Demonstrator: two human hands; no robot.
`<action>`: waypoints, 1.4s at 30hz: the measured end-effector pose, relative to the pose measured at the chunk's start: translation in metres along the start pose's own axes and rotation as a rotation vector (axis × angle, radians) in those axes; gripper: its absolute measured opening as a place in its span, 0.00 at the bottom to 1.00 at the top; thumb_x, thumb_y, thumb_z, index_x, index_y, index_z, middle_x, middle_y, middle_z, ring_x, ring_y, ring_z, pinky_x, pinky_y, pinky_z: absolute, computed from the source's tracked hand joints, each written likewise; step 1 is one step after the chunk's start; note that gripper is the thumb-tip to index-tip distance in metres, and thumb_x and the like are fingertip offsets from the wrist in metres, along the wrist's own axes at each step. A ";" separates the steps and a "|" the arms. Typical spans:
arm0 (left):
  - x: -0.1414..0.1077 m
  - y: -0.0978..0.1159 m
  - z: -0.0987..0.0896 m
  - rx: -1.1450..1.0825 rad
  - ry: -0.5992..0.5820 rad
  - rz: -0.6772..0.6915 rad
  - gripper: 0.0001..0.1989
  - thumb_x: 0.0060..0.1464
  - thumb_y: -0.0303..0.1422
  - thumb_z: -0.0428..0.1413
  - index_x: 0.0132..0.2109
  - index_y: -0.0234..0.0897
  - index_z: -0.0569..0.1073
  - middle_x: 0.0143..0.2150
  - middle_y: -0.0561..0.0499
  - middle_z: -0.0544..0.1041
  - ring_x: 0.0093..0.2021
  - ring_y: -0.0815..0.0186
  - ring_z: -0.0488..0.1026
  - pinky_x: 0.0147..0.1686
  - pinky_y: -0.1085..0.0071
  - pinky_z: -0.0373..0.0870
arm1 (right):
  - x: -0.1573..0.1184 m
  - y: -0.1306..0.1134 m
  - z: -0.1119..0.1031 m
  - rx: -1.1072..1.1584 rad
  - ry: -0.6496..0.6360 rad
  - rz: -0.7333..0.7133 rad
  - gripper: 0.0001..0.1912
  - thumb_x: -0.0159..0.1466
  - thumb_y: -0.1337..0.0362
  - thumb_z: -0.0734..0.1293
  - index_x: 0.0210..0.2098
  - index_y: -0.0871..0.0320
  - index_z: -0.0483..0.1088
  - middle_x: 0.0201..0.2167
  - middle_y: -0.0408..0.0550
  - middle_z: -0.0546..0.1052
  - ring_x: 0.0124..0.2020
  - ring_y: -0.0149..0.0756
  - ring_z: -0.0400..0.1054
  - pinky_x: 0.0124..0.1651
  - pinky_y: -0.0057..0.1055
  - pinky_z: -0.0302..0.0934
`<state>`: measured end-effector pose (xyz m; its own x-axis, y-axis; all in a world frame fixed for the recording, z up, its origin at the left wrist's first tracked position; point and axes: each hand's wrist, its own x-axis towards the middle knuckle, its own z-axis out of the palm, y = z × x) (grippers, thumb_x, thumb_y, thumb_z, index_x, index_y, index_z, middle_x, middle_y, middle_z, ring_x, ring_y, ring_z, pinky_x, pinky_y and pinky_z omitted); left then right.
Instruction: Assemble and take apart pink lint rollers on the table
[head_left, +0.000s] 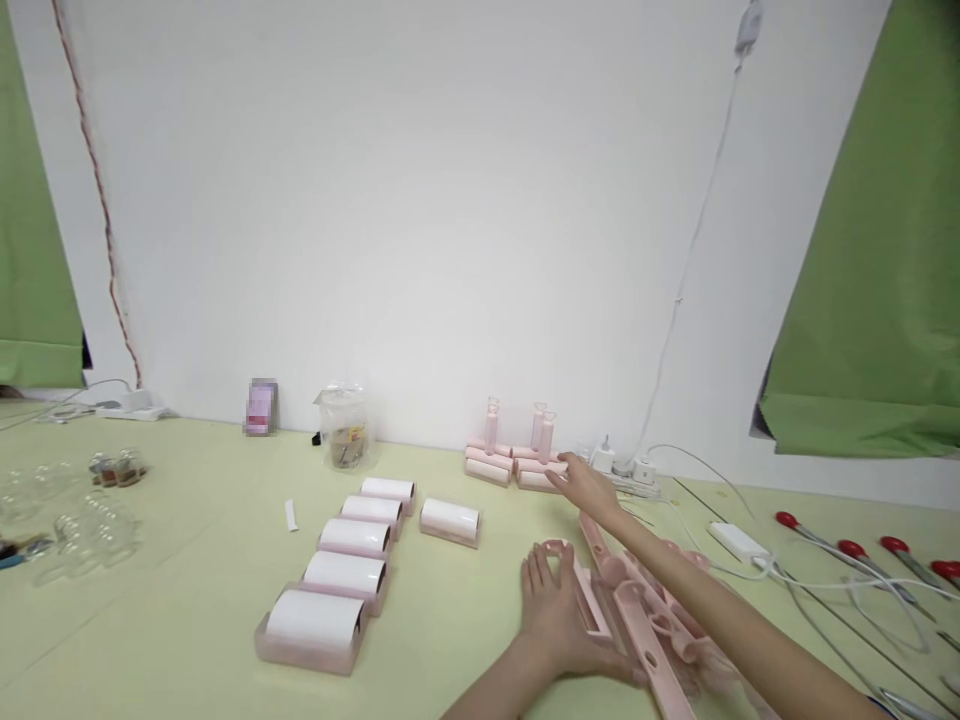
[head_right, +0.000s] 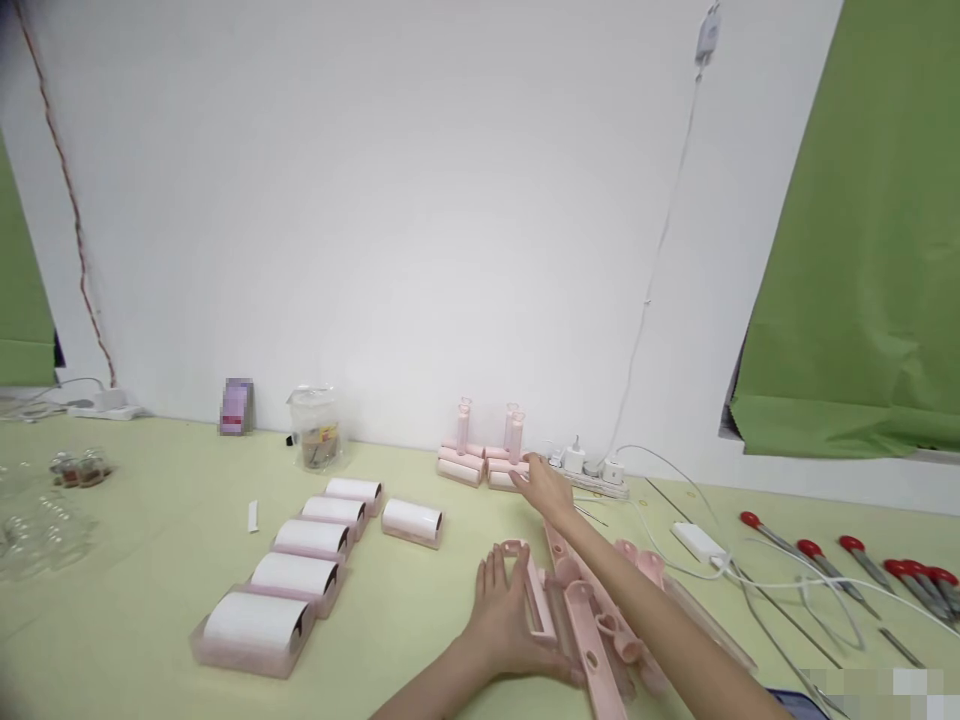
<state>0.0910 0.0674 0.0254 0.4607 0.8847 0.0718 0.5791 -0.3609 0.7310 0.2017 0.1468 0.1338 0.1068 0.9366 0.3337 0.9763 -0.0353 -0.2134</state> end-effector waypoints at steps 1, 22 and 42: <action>0.005 0.001 0.002 -0.010 0.001 0.001 0.66 0.19 0.50 0.62 0.62 0.37 0.34 0.65 0.38 0.33 0.62 0.46 0.23 0.57 0.49 0.23 | 0.013 -0.001 0.005 0.019 -0.004 0.041 0.16 0.62 0.60 0.60 0.48 0.60 0.62 0.45 0.50 0.68 0.41 0.37 0.66 0.42 0.40 0.62; -0.077 -0.045 -0.077 -0.269 0.358 0.033 0.40 0.48 0.37 0.51 0.60 0.28 0.37 0.63 0.37 0.42 0.62 0.56 0.41 0.60 0.61 0.41 | -0.045 -0.029 -0.044 0.412 0.173 -0.038 0.15 0.59 0.53 0.57 0.35 0.58 0.64 0.31 0.48 0.74 0.32 0.40 0.68 0.32 0.31 0.58; -0.096 -0.015 -0.108 -0.819 0.251 0.043 0.44 0.38 0.56 0.51 0.57 0.33 0.51 0.56 0.38 0.59 0.54 0.51 0.58 0.53 0.58 0.53 | -0.147 -0.022 -0.071 0.959 0.273 -0.230 0.17 0.56 0.49 0.60 0.34 0.55 0.69 0.32 0.49 0.74 0.33 0.42 0.69 0.31 0.34 0.63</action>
<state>-0.0348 0.0204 0.0809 0.2525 0.9491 0.1883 -0.1485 -0.1543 0.9768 0.1778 -0.0152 0.1543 0.0921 0.7702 0.6311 0.4294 0.5411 -0.7230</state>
